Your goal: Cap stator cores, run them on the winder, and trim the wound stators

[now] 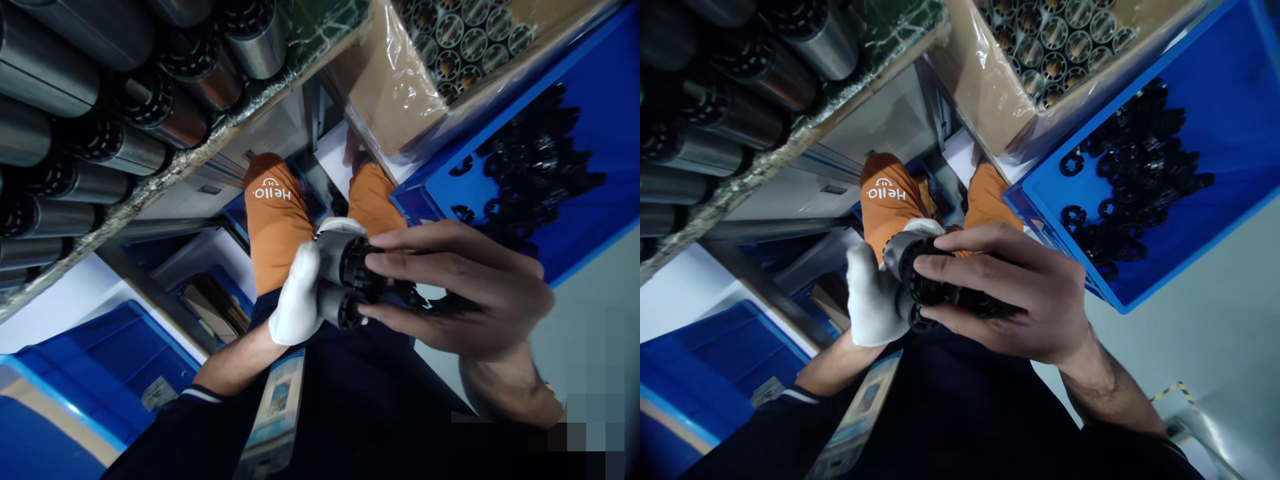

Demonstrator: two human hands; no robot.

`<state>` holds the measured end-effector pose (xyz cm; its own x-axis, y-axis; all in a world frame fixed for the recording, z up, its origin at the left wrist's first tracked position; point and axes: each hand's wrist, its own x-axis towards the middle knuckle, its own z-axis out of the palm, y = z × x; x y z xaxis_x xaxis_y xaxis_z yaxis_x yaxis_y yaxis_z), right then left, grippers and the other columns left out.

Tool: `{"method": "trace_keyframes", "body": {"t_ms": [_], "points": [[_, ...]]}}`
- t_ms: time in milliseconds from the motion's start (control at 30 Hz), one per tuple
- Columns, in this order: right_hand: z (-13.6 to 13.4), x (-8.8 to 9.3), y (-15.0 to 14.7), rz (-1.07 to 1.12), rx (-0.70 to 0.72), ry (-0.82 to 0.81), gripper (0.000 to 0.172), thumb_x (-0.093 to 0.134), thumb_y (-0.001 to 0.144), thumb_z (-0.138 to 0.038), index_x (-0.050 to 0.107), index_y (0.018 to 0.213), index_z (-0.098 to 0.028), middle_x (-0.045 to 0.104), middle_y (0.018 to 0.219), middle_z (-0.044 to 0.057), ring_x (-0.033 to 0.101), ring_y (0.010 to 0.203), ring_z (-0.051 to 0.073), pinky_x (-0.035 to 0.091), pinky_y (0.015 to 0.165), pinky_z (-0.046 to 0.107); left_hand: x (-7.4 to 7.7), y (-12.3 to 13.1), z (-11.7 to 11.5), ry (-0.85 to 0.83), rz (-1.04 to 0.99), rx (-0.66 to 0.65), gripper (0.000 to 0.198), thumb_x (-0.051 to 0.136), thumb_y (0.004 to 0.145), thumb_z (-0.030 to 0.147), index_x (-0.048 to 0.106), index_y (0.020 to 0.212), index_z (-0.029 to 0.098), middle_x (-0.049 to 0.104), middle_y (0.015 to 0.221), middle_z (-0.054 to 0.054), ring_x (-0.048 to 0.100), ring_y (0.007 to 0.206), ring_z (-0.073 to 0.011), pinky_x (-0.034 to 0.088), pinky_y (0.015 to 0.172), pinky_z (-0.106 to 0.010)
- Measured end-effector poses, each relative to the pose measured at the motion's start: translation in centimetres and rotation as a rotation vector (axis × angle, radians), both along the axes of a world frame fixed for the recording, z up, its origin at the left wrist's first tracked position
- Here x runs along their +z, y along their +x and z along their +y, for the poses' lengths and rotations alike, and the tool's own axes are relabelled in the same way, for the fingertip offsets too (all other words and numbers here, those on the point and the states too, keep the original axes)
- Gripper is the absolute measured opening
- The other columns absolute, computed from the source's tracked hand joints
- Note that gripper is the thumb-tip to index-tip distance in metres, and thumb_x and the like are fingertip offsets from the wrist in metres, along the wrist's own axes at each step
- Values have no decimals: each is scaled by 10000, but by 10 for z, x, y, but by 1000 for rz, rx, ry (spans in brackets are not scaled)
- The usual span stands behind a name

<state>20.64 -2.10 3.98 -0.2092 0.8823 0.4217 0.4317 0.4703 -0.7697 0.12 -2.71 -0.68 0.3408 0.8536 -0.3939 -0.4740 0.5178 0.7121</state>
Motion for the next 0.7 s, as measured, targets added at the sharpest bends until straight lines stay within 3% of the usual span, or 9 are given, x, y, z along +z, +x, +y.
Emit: {"method": "trace_keyframes", "body": {"t_ms": [67, 200, 300, 400, 500, 700], "points": [[-1, 0, -3, -26, -75, -1, 479, 1050, 885, -270, 891, 1337, -287, 900, 1207, 57, 871, 955, 275, 779, 842, 458, 6, 4, 1, -63, -25, 32, 671, 486, 1121, 818, 825, 1253, 254, 785, 1292, -104, 746, 1343, -357, 613, 1247, -518], [-5, 2, -8, -76, -123, -61, 484, 1049, 894, -321, 887, 1350, -344, 889, 1193, 46, 871, 983, 298, 768, 906, 487, 9, 6, 1, -51, 79, 94, 493, 639, 1084, 734, 871, 1159, 305, 816, 1237, -78, 688, 1459, -384, 546, 1338, -520], [-7, 3, -13, -37, -159, -93, 489, 1056, 874, -311, 895, 1334, -345, 873, 1125, 62, 859, 938, 308, 764, 860, 502, 3, 4, -1, 58, 134, 112, 460, 617, 1116, 678, 866, 1178, 297, 809, 1275, -78, 700, 1435, -370, 513, 1359, -505], [-8, 3, -17, 7, -174, -121, 524, 1076, 833, -308, 898, 1325, -327, 856, 1044, 57, 831, 850, 286, 747, 770, 488, -3, 0, -2, 197, 158, 118, 440, 578, 1152, 600, 843, 1205, 253, 756, 1379, -103, 696, 1414, -357, 561, 1274, -469], [-10, 3, -21, 36, -185, -117, 540, 1097, 812, -329, 899, 1313, -305, 850, 1035, 59, 813, 829, 268, 741, 758, 471, -5, -3, -1, 286, 181, 85, 442, 567, 1163, 582, 794, 1293, 226, 746, 1314, -121, 725, 1323, -339, 616, 1154, -452], [-12, 2, -25, 20, -183, -130, 574, 1096, 822, -328, 878, 1349, -385, 862, 1093, 53, 833, 889, 308, 761, 810, 499, -5, -9, 0, 300, 112, -1, 415, 529, 1187, 523, 738, 1393, 229, 735, 1233, -109, 759, 1081, -290, 655, 964, -425]]}}
